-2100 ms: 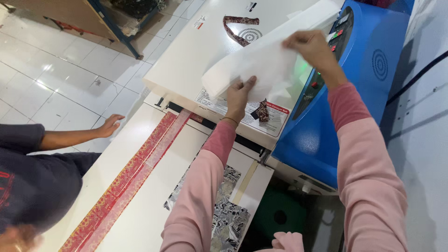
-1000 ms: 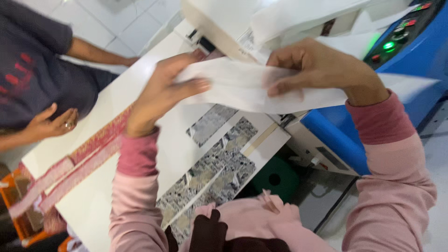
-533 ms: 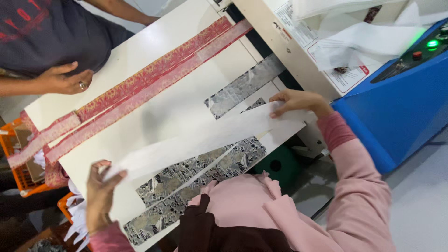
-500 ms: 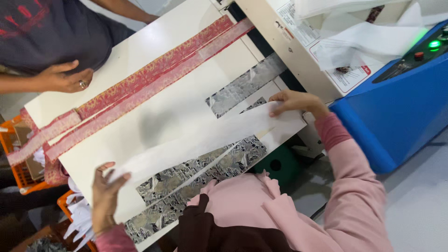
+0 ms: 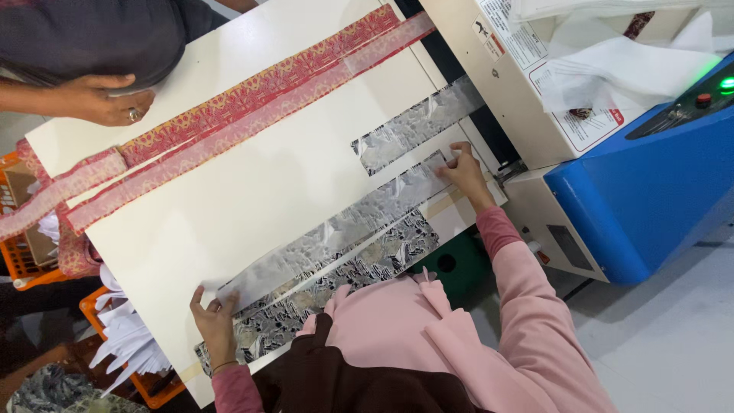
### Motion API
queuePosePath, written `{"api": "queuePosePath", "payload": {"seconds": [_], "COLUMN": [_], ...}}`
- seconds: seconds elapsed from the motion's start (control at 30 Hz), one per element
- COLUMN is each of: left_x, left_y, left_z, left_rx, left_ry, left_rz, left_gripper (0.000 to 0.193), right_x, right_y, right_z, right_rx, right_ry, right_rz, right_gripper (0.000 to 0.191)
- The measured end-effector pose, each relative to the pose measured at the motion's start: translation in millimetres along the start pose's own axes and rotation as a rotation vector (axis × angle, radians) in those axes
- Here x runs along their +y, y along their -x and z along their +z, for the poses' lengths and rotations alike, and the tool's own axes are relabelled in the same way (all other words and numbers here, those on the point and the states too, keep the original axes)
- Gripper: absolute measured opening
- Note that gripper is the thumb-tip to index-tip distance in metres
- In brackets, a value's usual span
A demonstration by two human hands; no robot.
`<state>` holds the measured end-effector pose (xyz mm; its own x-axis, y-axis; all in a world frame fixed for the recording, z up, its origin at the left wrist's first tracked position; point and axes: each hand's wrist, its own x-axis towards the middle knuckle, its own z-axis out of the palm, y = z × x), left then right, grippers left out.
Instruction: The person places patterned paper strips onto a white sheet on a table, then inserts the sheet into a machine. The person repeats this process multiple times, handling the paper and operating the machine.
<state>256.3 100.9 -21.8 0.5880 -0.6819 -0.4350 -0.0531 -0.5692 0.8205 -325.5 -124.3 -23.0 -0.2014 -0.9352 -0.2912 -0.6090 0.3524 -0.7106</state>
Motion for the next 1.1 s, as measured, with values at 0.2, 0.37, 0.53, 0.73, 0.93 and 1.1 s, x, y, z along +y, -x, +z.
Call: {"api": "queuePosePath", "payload": {"seconds": [0.2,0.37,0.53,0.73,0.93,1.1], "left_x": [6,3,-9,-6,-2,-6], "left_y": [14,17,6,-11,-9,-7], "left_z": [9,14,22,42,43,39], "left_rx": [0.087,0.114,0.228,0.212,0.168,0.153], "left_ry": [-0.231,-0.280,-0.408,-0.229,-0.213,-0.215], "left_rz": [0.107,0.148,0.385,0.109,0.118,0.125], "left_gripper": [0.084,0.084,0.027,0.082,0.084,0.086], "right_x": [13,32,47,54,54,49], "right_y": [-3,-14,-36,-69,-71,-70], "right_z": [1,1,-9,-16,-17,-15], "right_rx": [0.066,0.098,0.068,0.046,0.055,0.045], "right_ry": [0.053,0.110,0.227,0.258,0.258,0.264], "right_rz": [-0.049,-0.084,-0.203,-0.177,-0.204,-0.113], "right_gripper": [0.080,0.077,0.069,0.068,0.068,0.072]}}
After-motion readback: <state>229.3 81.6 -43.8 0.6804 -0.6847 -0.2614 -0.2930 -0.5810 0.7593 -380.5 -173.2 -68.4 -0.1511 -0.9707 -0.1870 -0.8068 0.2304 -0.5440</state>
